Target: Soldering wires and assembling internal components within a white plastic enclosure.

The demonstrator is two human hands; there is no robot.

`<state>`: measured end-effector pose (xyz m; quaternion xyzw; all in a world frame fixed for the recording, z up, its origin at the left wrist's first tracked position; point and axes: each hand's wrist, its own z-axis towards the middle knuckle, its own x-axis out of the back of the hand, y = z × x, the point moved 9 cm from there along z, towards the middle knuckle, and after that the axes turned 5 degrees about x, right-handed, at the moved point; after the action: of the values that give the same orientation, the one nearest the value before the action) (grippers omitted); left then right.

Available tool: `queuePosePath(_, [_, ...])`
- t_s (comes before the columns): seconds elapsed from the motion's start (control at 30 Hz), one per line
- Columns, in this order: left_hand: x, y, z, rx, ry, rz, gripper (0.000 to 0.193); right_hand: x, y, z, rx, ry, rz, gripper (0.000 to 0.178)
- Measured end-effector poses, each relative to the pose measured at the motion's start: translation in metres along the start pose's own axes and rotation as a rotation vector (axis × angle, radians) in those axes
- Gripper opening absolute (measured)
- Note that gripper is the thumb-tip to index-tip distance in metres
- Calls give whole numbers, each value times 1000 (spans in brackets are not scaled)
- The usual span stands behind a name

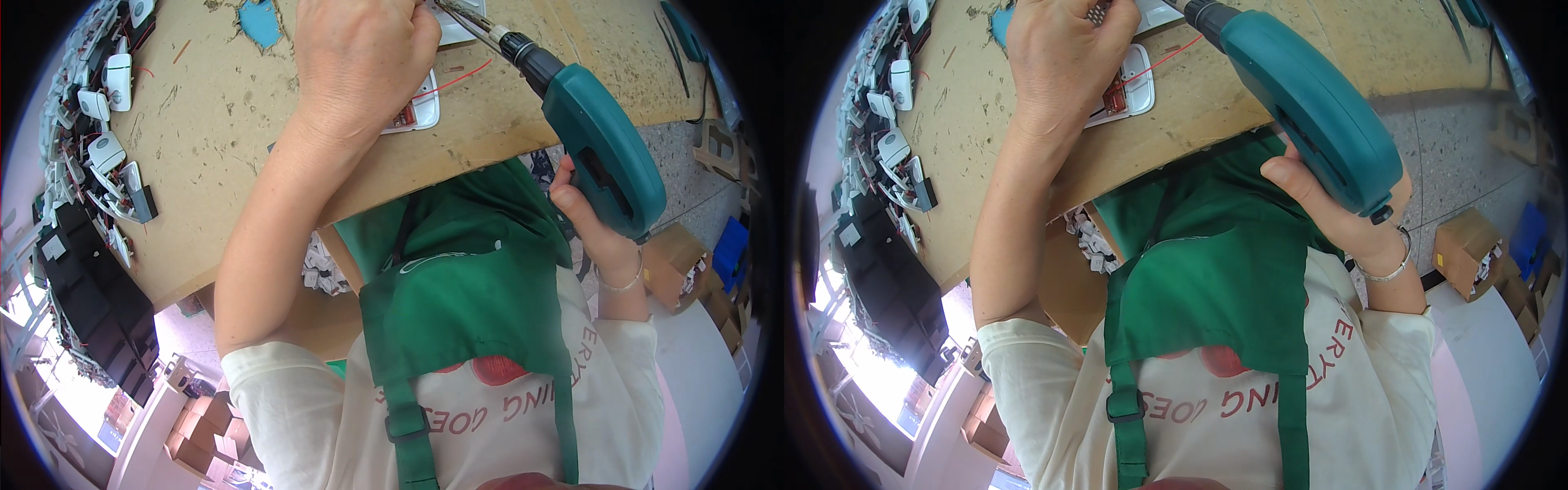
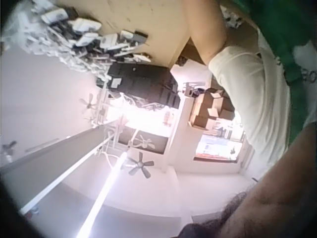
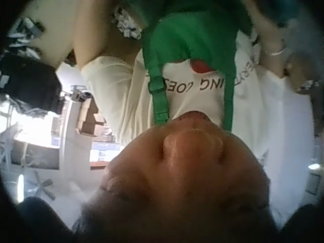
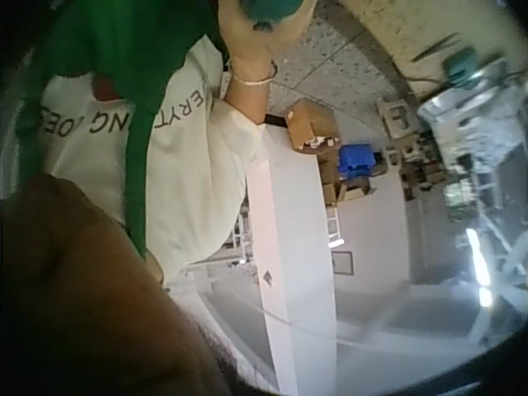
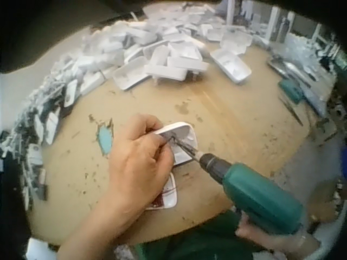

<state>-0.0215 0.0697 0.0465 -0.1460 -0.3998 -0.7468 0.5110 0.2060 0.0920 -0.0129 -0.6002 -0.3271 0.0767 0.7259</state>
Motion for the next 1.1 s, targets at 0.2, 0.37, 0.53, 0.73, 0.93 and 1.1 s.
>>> queuePosePath(0.2, [-1, 2, 1, -10, -6, 7, 5, -9, 4, -2, -6, -149, -35, 31])
queuePosePath(0.37, [-1, -1, 0, -7, -6, 16, 6, -1, -1, 1, 8, -14, 1, 29])
queuePosePath(0.53, [-1, -2, 1, 11, -5, -7, 5, -1, -1, 0, 7, -16, -14, 29])
queuePosePath(0.73, [1, 1, 0, 0, 4, -2, 5, -2, 0, 0, 17, -7, 17, 29])
queuePosePath(0.93, [0, 1, 1, -6, 11, 1, 3, 2, -3, -6, 16, -23, 53, 34])
queuePosePath(1.1, [0, 0, 1, 19, 4, 2, 4, 5, -2, -10, -28, -94, 189, 42])
